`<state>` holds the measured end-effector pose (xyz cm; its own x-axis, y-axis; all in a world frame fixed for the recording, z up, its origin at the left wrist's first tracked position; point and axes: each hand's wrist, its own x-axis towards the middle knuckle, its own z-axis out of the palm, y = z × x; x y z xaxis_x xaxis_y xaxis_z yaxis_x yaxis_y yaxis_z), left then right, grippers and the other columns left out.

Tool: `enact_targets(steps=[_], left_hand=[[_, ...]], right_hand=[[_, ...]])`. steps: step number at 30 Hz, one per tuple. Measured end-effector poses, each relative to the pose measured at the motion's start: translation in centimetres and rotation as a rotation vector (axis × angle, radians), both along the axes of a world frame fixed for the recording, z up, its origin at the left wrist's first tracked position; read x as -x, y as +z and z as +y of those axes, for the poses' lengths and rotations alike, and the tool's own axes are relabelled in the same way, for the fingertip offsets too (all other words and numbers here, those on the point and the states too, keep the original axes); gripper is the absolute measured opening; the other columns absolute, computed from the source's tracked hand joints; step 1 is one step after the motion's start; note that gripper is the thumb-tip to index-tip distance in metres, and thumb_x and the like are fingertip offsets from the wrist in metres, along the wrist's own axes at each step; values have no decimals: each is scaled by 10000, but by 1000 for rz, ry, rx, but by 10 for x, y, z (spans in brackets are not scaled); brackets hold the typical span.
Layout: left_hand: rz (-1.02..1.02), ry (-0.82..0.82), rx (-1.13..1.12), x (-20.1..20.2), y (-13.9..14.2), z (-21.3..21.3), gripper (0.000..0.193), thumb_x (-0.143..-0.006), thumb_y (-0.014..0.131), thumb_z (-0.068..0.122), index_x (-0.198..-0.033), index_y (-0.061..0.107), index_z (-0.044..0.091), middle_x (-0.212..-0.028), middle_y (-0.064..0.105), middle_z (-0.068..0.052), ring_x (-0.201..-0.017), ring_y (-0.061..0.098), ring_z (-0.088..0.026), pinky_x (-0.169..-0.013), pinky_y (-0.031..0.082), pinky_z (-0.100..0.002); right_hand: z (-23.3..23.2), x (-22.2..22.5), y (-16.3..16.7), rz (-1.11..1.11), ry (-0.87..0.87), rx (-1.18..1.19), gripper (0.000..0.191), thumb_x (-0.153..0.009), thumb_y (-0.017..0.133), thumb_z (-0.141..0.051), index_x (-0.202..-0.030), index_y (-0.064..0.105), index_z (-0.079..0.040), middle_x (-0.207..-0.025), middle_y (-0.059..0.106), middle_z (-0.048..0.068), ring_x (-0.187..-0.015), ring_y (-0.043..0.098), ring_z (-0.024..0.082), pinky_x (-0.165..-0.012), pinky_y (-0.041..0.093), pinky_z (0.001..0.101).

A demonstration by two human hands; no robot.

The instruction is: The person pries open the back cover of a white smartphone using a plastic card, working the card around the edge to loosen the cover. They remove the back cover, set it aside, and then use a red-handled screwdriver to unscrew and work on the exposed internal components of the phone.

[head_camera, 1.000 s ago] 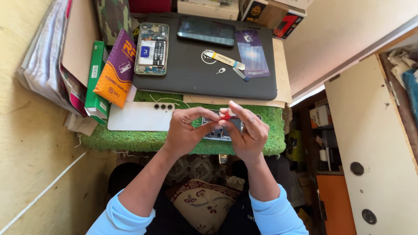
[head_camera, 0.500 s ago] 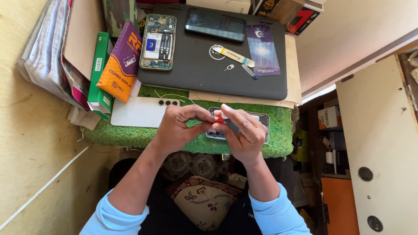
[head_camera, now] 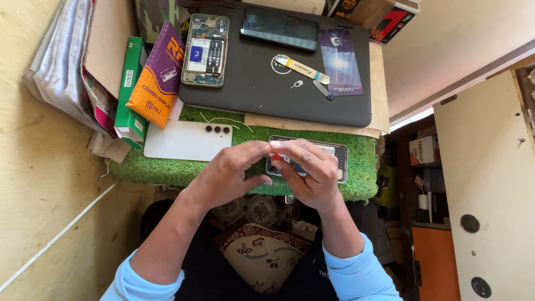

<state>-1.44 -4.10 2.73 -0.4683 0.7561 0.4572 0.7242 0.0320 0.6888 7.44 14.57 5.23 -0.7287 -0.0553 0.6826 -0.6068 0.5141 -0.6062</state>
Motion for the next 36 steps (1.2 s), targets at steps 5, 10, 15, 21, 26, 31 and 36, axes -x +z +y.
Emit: enact_targets(steps=[5, 10, 15, 21, 26, 31, 36], left_hand=[[-77, -20, -19, 1, -1, 2, 563, -773, 856, 113, -1279, 624, 33, -1220, 719, -147, -1098, 719, -318, -940, 590, -387], [-126, -19, -23, 1, -2, 2, 519, -751, 858, 98, -1218, 642, 30, -1197, 727, -136, -1085, 725, -315, -915, 601, -376], [-40, 10, -34, -1, -2, 3, 531, -753, 875, 119, -1217, 638, 15, -1212, 713, -158, -1106, 708, -332, -949, 587, -392], [35, 52, -8, -3, -1, 5, 535, -795, 844, 135, -1269, 621, 24, -1296, 655, -170, -1201, 656, -355, -1002, 563, -416], [49, 58, 43, -1, 0, 6, 622, -787, 837, 166, -1326, 560, 22, -1347, 619, -177, -1225, 635, -351, -1021, 549, -429], [-27, 59, 70, -1, -2, 7, 660, -800, 823, 170, -1365, 505, 44, -1312, 633, -155, -1159, 674, -325, -982, 577, -404], [-32, 75, 97, -1, -5, 8, 668, -784, 824, 189, -1349, 503, 37, -1295, 634, -173, -1139, 676, -333, -961, 579, -401]], right_hand=[[-11, 5, 1, 118, -122, 24, 412, -790, 889, -99, -1161, 714, -56, -977, 711, 117, -808, 710, 190, -704, 577, 270], [-7, 3, -1, 66, -19, 11, 318, -843, 850, 1, -1142, 750, -37, -907, 715, 68, -763, 708, 142, -660, 570, 257], [0, 1, -1, -19, 56, 23, 270, -933, 731, 91, -1177, 722, -27, -1011, 756, 105, -913, 776, 174, -776, 650, 280], [-2, 5, -6, 79, -2, 29, 366, -864, 825, -35, -1206, 695, -14, -1054, 735, 122, -931, 733, 190, -796, 616, 283], [-5, 5, -9, 71, -79, 74, 377, -812, 881, -30, -1159, 735, -41, -937, 700, 98, -798, 718, 130, -678, 604, 235], [-1, 1, -2, 3, 26, 39, 331, -903, 779, 67, -1213, 713, -30, -979, 717, 107, -859, 762, 171, -743, 644, 257], [-3, -1, 5, -19, 35, -34, 305, -975, 682, 92, -1251, 669, -37, -1057, 763, 89, -962, 782, 209, -848, 635, 311]])
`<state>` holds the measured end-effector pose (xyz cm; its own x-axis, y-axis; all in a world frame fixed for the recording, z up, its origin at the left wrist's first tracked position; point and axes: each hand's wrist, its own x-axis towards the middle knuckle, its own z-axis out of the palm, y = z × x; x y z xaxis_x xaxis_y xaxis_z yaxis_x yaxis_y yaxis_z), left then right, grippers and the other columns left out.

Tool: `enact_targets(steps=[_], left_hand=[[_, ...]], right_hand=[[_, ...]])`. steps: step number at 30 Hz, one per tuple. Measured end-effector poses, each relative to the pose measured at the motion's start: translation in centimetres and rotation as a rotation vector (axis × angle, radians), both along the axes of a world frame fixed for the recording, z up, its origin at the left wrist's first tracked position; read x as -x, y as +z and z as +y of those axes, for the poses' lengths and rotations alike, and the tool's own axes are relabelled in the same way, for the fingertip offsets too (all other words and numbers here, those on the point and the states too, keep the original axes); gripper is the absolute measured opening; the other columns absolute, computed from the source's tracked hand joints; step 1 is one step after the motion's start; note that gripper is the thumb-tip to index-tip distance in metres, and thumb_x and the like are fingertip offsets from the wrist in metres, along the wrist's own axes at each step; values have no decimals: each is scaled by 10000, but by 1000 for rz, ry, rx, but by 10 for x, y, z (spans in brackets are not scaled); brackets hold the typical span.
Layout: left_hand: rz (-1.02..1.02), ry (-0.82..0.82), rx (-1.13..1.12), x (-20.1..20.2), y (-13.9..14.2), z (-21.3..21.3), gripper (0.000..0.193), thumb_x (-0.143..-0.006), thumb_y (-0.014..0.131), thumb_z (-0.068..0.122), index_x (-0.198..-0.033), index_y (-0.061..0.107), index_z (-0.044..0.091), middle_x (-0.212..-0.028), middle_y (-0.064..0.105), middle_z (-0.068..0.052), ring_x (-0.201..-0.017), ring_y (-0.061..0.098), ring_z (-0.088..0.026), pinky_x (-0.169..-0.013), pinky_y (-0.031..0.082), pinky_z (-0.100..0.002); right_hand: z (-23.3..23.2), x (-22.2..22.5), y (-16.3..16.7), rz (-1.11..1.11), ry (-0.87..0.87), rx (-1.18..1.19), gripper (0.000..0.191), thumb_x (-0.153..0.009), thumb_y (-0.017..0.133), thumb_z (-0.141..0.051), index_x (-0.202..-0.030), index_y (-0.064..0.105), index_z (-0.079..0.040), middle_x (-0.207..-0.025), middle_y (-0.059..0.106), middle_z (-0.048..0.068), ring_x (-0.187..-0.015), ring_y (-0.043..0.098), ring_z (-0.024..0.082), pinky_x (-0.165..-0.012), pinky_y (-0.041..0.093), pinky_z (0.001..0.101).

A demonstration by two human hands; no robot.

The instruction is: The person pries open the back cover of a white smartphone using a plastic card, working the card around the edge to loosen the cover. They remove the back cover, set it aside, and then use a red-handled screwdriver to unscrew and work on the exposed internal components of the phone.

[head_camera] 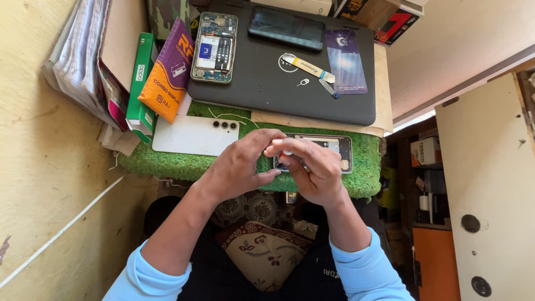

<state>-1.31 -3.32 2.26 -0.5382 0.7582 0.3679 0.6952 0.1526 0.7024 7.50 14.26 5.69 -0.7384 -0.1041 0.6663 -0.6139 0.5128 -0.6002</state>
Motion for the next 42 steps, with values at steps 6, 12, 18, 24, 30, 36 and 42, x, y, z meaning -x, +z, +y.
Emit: enact_targets(steps=[6, 12, 18, 24, 30, 36, 42], left_hand=[[95, -17, -51, 4, -1, 1, 662, -787, 813, 172, -1346, 506, -6, -1309, 617, -217, -1159, 662, -365, -992, 559, -419], [-6, -23, -20, 1, 1, 2, 589, -793, 800, 165, -1308, 546, 35, -1285, 651, -159, -1114, 693, -316, -947, 582, -385], [45, 8, -43, 0, 1, 2, 645, -759, 823, 175, -1319, 548, 9, -1305, 642, -187, -1152, 677, -340, -978, 573, -397], [48, -1, -17, 3, -2, 1, 648, -774, 824, 198, -1323, 560, -26, -1335, 630, -218, -1190, 657, -358, -1012, 551, -405], [79, -7, -41, 3, -3, 2, 574, -779, 823, 213, -1257, 598, -11, -1320, 647, -202, -1205, 659, -342, -1040, 548, -395], [93, 0, -40, 3, -4, 2, 579, -788, 804, 181, -1293, 597, -12, -1327, 647, -208, -1221, 652, -349, -1053, 539, -404], [60, -3, -25, 4, -2, 2, 628, -773, 824, 202, -1303, 579, -30, -1327, 633, -221, -1208, 645, -363, -1030, 538, -414]], right_hand=[[-5, 10, -4, 139, -189, 4, 370, -818, 864, -52, -1159, 720, -42, -950, 707, 109, -794, 709, 151, -680, 589, 259], [1, 6, -2, 31, 19, 40, 295, -924, 759, 54, -1205, 723, -30, -955, 737, 99, -862, 769, 134, -712, 643, 250], [1, 5, 3, -3, 120, 37, 286, -963, 608, 67, -1238, 633, -9, -1045, 730, 142, -996, 739, 194, -844, 620, 317], [-6, 7, -9, 95, -222, 17, 395, -794, 903, -135, -1153, 756, -60, -880, 697, 78, -752, 648, 117, -638, 525, 257], [-1, 4, 4, -7, 9, 32, 308, -1012, 704, 42, -1307, 670, -41, -1065, 755, 99, -988, 769, 158, -837, 649, 300], [-9, 10, 6, 110, -40, 23, 420, -801, 819, -52, -1199, 686, -60, -956, 644, 138, -788, 661, 150, -678, 584, 258], [-5, 7, -6, 96, -126, 47, 427, -813, 867, -7, -1209, 721, -68, -938, 718, 91, -779, 687, 126, -650, 552, 223]])
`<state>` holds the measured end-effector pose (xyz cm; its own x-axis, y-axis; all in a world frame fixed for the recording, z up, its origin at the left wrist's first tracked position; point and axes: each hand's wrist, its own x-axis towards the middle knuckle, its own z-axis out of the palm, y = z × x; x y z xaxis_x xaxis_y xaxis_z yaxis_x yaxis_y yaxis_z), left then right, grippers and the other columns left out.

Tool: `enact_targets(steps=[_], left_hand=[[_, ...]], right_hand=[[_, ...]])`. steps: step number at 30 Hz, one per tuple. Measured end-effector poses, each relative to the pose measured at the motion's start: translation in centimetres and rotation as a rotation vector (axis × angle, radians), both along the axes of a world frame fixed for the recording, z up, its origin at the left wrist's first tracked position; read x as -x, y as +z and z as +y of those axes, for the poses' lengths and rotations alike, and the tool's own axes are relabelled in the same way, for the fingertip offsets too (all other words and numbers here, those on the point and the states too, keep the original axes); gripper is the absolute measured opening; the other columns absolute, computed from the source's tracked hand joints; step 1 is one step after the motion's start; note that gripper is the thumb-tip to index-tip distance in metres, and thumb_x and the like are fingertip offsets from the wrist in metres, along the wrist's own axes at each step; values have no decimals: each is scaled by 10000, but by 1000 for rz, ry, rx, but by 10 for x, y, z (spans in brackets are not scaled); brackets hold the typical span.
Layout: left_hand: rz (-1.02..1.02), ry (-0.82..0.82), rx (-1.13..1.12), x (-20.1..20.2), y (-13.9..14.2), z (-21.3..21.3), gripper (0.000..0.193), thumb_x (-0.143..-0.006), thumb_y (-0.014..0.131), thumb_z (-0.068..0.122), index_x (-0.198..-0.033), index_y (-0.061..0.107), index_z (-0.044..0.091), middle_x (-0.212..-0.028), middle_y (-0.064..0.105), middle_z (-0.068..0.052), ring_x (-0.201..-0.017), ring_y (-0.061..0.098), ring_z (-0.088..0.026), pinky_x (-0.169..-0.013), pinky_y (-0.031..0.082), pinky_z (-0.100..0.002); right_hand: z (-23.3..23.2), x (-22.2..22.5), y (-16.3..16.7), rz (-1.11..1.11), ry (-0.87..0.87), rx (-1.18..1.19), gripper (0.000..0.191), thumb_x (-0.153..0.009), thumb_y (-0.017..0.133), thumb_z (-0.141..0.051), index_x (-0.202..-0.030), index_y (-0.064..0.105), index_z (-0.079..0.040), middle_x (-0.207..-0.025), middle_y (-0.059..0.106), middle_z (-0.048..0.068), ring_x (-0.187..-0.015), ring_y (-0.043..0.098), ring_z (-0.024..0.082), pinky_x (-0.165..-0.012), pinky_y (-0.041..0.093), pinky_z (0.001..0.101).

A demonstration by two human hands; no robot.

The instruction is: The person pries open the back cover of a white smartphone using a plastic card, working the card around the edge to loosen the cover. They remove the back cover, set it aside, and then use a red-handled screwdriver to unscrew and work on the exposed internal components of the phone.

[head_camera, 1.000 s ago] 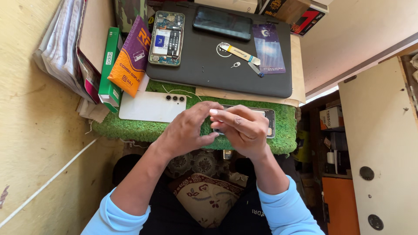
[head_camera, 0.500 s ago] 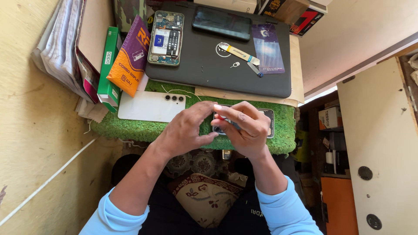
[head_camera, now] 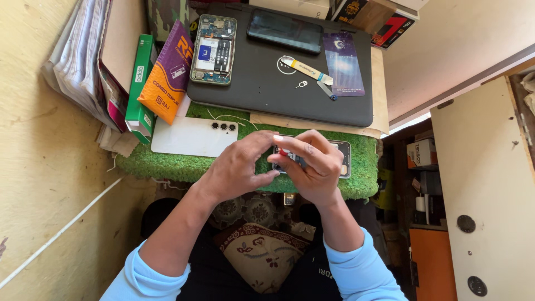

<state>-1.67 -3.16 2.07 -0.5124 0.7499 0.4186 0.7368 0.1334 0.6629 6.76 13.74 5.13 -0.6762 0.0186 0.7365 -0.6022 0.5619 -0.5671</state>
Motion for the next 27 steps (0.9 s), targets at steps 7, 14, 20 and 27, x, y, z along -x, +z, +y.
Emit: enact_targets(steps=[7, 14, 20, 27], left_hand=[[-52, 10, -18, -2, 0, -1, 585, -764, 838, 200, -1258, 606, -11, -1335, 645, -199, -1195, 660, -349, -1014, 554, -398], [-13, -22, -13, 1, 1, -1, 626, -771, 842, 194, -1299, 588, -25, -1327, 633, -215, -1211, 643, -362, -1037, 531, -420], [-6, -21, -36, 0, 2, -1, 562, -771, 846, 189, -1243, 616, -10, -1323, 648, -209, -1208, 654, -350, -1036, 545, -401], [17, -69, -18, 0, 7, -3, 512, -781, 819, 107, -1231, 633, -51, -1346, 611, -229, -1210, 649, -369, -1043, 537, -411]], right_hand=[[13, -7, -2, -166, 194, 41, 341, -948, 671, 97, -1265, 676, -31, -1105, 759, 135, -1024, 774, 194, -891, 650, 322], [4, -3, -11, -69, -41, 24, 408, -804, 892, -27, -1188, 752, -40, -984, 741, 115, -830, 747, 178, -708, 621, 274], [4, -8, 12, -140, 166, 56, 316, -949, 633, 96, -1249, 647, 1, -1092, 740, 131, -975, 755, 217, -865, 618, 303], [-4, -3, 3, -97, -76, 34, 395, -799, 905, -20, -1171, 773, -33, -972, 751, 129, -838, 750, 185, -704, 621, 282]])
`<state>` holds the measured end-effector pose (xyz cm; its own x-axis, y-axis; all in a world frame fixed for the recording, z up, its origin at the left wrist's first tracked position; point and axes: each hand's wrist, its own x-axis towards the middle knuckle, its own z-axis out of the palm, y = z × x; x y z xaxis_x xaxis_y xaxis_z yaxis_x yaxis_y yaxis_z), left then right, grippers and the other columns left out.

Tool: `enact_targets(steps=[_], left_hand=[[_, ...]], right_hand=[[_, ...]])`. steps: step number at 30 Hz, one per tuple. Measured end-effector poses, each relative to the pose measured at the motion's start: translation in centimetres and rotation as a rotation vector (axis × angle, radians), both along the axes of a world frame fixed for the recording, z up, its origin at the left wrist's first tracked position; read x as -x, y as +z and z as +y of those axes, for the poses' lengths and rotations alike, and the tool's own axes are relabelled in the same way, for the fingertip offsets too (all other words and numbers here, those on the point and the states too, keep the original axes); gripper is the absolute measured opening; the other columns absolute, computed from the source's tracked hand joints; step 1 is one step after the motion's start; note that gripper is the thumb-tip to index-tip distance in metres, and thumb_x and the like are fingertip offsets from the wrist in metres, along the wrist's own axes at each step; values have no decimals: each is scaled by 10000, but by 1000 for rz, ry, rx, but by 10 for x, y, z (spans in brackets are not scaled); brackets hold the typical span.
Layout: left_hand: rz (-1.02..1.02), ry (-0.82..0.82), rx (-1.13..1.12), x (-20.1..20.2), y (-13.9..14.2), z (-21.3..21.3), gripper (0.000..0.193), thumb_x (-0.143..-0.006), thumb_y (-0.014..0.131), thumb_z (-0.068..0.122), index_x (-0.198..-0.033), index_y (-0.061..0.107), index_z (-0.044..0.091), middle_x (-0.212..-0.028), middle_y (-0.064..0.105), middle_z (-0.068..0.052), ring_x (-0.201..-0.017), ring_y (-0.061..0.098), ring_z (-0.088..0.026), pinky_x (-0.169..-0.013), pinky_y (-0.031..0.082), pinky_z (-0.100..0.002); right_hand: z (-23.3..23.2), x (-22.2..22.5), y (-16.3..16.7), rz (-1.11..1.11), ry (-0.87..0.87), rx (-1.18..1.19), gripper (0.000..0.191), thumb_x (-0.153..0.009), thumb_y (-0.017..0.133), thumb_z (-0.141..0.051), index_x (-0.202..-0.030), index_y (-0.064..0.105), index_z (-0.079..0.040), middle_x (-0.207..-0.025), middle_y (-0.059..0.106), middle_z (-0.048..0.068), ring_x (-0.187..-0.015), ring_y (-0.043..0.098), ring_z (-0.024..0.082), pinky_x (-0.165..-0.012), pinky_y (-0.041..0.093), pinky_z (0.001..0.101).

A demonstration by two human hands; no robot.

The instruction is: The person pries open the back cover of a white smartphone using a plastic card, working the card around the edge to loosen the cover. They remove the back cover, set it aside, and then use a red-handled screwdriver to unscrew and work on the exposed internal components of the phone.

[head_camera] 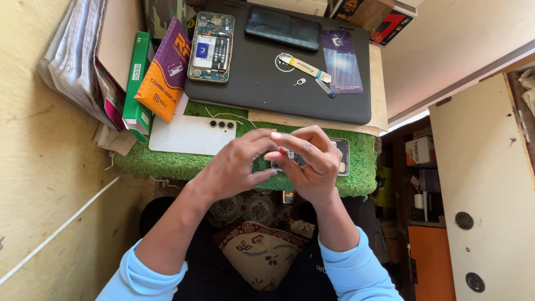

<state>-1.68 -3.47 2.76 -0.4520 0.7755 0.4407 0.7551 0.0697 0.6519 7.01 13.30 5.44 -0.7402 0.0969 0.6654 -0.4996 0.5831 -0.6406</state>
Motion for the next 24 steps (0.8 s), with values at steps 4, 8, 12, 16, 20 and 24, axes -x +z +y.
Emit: enact_targets(steps=[4, 8, 12, 16, 20, 24], left_hand=[[-44, 15, 26, -7, 5, 0, 423, -791, 767, 40, -1176, 631, -73, -1340, 600, -217, -1141, 675, -320, -982, 584, -363], [-86, 60, 132, -10, 10, 6, 239, -806, 742, 31, -1017, 651, -36, -1217, 639, -150, -1043, 711, -253, -932, 614, -332], [142, 107, 22, -13, 17, 12, 300, -707, 753, 8, -978, 650, -66, -1174, 622, -194, -1098, 663, -336, -935, 583, -387], [30, 144, 198, -16, 22, 19, 294, -744, 726, -14, -1028, 659, -52, -1172, 610, -182, -1088, 659, -321, -877, 584, -373], [-10, 181, 192, -16, 22, 21, 366, -744, 734, -6, -1080, 624, -100, -1175, 593, -194, -1093, 645, -332, -925, 568, -373], [32, 168, 263, -15, 20, 24, 255, -758, 737, 4, -994, 666, -63, -1213, 592, -174, -1139, 627, -302, -959, 561, -357]], right_hand=[[6, -8, 3, -9, 139, -10, 328, -953, 716, 50, -1272, 678, -14, -1106, 754, 125, -1014, 771, 198, -859, 635, 313], [9, -9, 8, 9, 196, -50, 362, -941, 676, 23, -1301, 662, -20, -1163, 738, 139, -1064, 753, 210, -905, 622, 322], [6, -6, 7, 2, 80, -64, 430, -818, 868, -88, -1225, 731, -71, -1025, 688, 116, -867, 711, 138, -745, 595, 262], [7, -8, 8, -45, 15, -43, 371, -855, 859, -58, -1209, 750, -71, -979, 725, 70, -842, 721, 132, -713, 574, 250], [11, -12, 13, -52, 94, -31, 293, -953, 730, 17, -1237, 711, -56, -1071, 751, 67, -955, 767, 153, -832, 627, 265], [8, -10, 11, 50, 60, -110, 355, -840, 782, 9, -1180, 724, -73, -1032, 715, 123, -912, 727, 174, -766, 610, 277]])
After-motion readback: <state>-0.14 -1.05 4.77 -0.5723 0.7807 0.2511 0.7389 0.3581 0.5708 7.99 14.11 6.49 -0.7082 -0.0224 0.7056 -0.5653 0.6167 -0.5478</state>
